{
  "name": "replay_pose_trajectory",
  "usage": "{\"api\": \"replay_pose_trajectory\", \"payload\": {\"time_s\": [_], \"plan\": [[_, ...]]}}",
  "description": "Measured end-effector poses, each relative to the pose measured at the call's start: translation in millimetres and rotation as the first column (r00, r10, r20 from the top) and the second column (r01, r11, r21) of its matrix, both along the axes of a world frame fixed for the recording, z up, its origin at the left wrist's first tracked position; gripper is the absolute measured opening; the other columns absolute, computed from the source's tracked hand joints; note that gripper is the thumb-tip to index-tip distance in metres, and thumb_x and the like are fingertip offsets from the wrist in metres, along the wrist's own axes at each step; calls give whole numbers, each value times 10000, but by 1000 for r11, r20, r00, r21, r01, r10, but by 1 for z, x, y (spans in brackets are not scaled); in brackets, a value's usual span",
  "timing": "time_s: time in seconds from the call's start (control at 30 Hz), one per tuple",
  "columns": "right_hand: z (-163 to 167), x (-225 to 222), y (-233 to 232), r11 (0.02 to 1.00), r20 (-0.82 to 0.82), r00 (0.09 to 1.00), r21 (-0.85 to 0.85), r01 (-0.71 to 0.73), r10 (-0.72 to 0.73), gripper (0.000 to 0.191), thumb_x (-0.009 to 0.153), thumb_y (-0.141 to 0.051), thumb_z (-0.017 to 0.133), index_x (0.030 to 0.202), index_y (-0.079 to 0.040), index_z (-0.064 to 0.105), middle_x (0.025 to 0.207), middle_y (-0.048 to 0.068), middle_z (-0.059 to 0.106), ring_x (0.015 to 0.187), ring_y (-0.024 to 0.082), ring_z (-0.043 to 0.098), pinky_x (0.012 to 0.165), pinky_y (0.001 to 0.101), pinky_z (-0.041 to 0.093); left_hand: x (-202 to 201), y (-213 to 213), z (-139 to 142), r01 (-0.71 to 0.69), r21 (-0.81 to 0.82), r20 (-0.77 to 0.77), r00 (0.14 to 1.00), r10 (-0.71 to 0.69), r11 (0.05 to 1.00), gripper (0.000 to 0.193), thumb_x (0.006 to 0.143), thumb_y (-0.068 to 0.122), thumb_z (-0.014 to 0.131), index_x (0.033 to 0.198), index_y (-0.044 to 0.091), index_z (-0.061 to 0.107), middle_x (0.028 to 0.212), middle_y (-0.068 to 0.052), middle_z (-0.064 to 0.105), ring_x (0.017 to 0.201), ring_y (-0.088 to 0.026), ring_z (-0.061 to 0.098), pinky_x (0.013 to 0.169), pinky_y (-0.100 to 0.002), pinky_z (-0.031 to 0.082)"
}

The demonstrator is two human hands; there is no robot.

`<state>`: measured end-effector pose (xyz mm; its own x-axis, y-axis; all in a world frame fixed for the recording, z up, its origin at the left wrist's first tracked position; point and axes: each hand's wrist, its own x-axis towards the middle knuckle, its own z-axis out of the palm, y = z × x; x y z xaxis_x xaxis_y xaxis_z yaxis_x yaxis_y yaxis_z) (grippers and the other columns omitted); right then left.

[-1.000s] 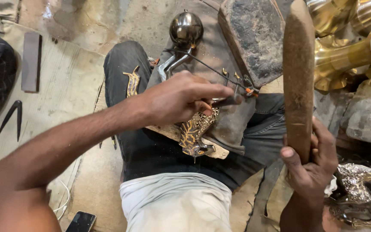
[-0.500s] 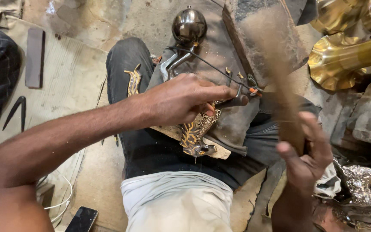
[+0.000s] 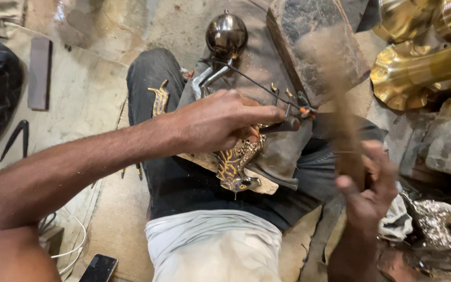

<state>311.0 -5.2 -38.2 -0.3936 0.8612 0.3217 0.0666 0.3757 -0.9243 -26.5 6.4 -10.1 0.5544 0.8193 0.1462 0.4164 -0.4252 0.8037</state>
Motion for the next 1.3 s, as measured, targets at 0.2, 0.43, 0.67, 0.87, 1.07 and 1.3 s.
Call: {"api": "replay_pose_trajectory", "payload": {"time_s": [0.2, 0.43, 0.67, 0.87, 1.07, 1.3], "plan": [[0, 1, -5, 998, 127, 992, -66, 13, -4, 656, 954, -105, 753, 1536, -84, 451, 1036, 169, 681, 854, 184, 620, 761, 272, 496, 1, 3, -3, 4, 36, 11, 1000, -4, 999, 606, 848, -124, 610, 1394, 134, 561, 955, -97, 766, 804, -196, 780, 637, -352, 648], [-25, 31, -10, 994, 156, 984, -55, 93, -84, 659, 923, -61, 721, 1537, -91, 482, 908, 101, 625, 687, 120, 530, 605, 224, 412, 0, 5, 3, 28, 14, 35, 999, -28, 1000, 624, 830, -128, 610, 1391, 142, 570, 921, -105, 758, 801, -188, 788, 610, -372, 631], [-11, 17, -6, 996, 254, 966, 83, 25, -45, 634, 965, -140, 776, 1523, -52, 488, 1123, 156, 696, 874, 150, 643, 771, 252, 521, 5, 8, -1, 17, -12, -2, 1000, -17, 1000, 605, 828, -126, 599, 1371, 138, 574, 946, -95, 768, 760, -180, 778, 595, -327, 654], [-17, 28, -2, 1000, 313, 950, 26, -5, -3, 656, 938, -124, 786, 1512, -10, 490, 1116, 200, 713, 916, 172, 645, 819, 265, 507, 7, 8, -7, 3, 49, 45, 999, -5, 999, 614, 880, -146, 575, 1436, 113, 542, 1029, -129, 768, 812, -194, 779, 639, -315, 660], [-25, 35, 6, 990, 144, 983, -60, 127, -118, 653, 1003, -178, 792, 1541, 13, 477, 1080, 151, 707, 905, 129, 661, 788, 230, 530, 7, 2, -4, -100, 17, -41, 994, 101, 995, 633, 814, -107, 662, 1395, 125, 561, 896, -121, 735, 810, -218, 759, 602, -385, 626], [-13, 16, 24, 981, -156, 988, -192, -27, -4, 646, 942, -212, 801, 1487, -148, 459, 1025, 113, 716, 795, 138, 673, 667, 244, 540, 10, 2, -2, -125, 89, -22, 992, 127, 988, 550, 871, -30, 710, 1384, 105, 565, 910, -130, 728, 838, -280, 732, 655, -452, 573]]}}
